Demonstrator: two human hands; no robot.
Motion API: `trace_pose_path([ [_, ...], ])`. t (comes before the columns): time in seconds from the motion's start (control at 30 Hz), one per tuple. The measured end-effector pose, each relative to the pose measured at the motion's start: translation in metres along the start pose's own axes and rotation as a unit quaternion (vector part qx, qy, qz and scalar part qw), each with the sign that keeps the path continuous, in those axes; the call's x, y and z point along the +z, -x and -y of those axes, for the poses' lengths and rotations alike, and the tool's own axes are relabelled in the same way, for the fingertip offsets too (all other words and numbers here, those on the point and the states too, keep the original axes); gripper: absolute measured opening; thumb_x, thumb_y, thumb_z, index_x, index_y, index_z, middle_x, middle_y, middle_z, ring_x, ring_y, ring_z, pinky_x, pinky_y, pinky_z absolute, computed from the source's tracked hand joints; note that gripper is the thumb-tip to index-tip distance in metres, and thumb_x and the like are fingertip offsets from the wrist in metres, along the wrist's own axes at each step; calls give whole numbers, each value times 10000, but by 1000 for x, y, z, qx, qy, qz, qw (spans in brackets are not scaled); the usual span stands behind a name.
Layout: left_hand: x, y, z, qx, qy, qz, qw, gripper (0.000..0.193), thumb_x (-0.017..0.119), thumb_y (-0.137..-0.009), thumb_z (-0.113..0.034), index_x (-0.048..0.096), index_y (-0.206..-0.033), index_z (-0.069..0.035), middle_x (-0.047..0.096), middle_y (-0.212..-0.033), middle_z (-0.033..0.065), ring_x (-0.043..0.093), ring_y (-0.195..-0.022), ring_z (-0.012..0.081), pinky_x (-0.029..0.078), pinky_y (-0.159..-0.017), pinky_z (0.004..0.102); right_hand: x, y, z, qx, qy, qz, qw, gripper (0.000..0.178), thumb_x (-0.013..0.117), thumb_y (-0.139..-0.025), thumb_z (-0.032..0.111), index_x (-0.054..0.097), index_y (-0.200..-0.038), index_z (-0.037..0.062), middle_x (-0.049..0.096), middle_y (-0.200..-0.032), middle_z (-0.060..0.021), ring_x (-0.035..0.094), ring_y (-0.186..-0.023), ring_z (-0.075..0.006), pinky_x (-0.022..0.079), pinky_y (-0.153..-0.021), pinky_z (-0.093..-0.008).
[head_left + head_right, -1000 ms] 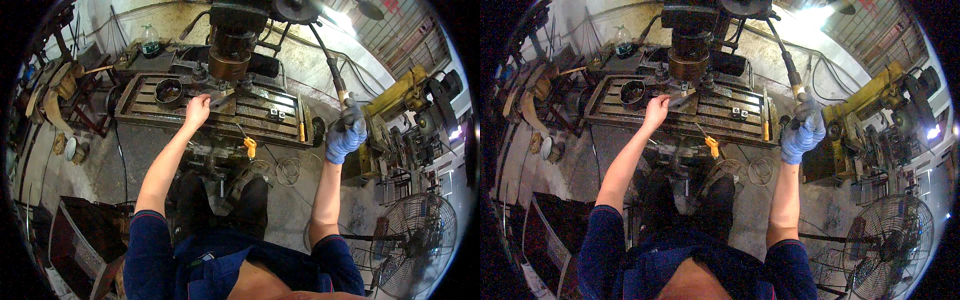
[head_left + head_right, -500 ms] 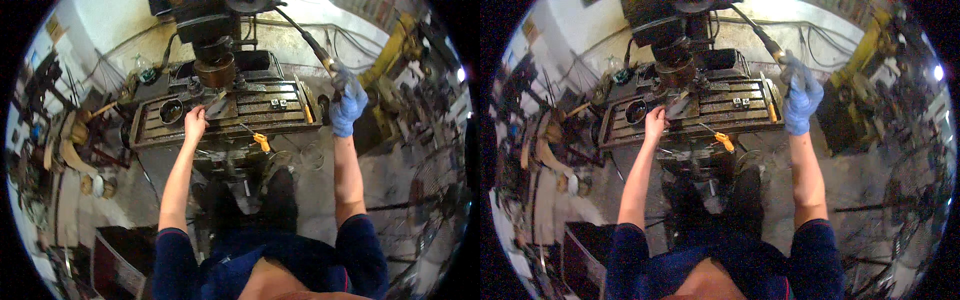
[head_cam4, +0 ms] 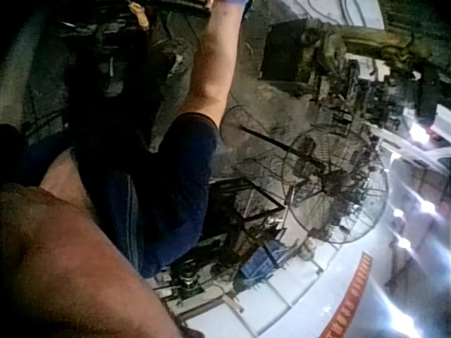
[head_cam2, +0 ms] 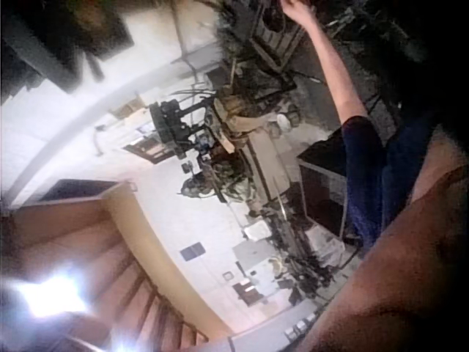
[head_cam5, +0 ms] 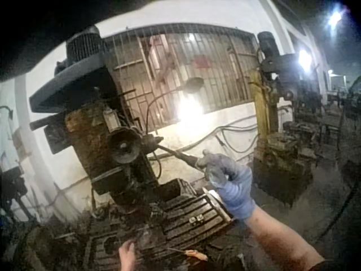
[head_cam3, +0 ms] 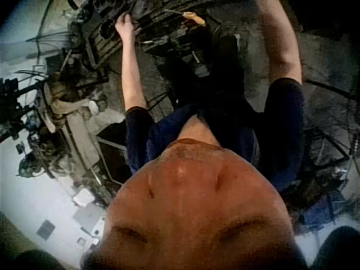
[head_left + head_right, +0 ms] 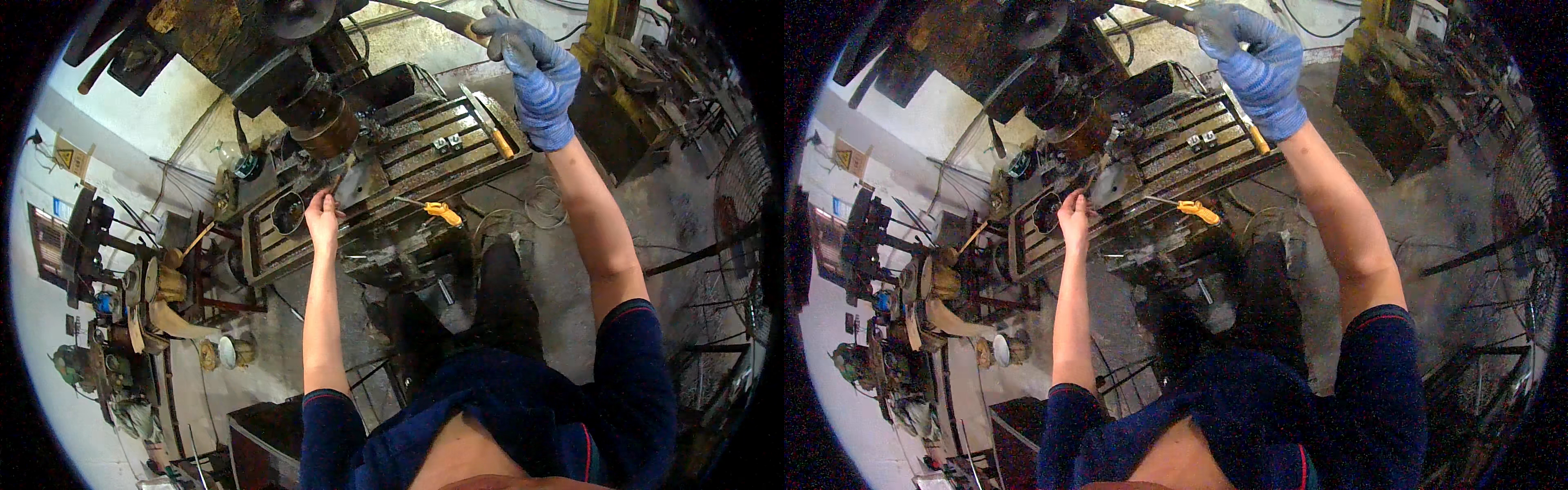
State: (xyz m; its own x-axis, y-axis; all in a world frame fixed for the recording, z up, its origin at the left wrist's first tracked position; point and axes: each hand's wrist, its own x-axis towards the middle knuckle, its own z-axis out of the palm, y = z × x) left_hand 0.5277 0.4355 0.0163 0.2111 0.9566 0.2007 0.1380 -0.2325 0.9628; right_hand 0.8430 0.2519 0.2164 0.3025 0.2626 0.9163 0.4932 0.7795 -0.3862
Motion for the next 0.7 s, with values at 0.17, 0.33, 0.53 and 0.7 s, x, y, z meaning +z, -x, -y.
trace_pose_path([
  [0.17, 2, -4, 1, -1, -20, -1, 1000, 279, 487, -897, -179, 536, -1075, 30, 554, -714, 66, 498, -473, 106, 414, -441, 246, 6, -31, 19, -69, 76, -4, 995, 294, 572, -841, 267, 636, -789, -15, 601, -685, -21, 532, -655, -82, 400, -902, -338],
  [0.33, 10, -15, 4, -30, 7, 6, 1000, 279, 483, -899, -158, 515, -1087, 46, 560, -742, 95, 503, -493, 121, 420, -441, 259, 12, -56, 17, -64, 31, -57, 996, 298, 590, -834, 258, 624, -734, -20, 596, -639, -34, 532, -603, -86, 461, -709, -293],
  [0.53, 11, -18, 9, -23, -25, -36, 999, 259, 472, -901, -155, 527, -1058, 43, 547, -707, 78, 469, -424, 103, 415, -420, 258, 17, -98, 22, -122, 49, -12, 991, 300, 539, -806, 254, 630, -718, -18, 572, -589, -15, 518, -553, -82, 419, -532, -241],
  [0.7, 17, -29, 14, -6, -31, -66, 997, 252, 467, -903, -144, 526, -1057, 46, 561, -729, 88, 487, -468, 110, 426, -425, 265, 20, -148, 34, -175, 102, -7, 979, 162, 553, -815, 113, 655, -804, -12, 586, -588, 12, 530, -523, -60, 390, -461, -195],
])
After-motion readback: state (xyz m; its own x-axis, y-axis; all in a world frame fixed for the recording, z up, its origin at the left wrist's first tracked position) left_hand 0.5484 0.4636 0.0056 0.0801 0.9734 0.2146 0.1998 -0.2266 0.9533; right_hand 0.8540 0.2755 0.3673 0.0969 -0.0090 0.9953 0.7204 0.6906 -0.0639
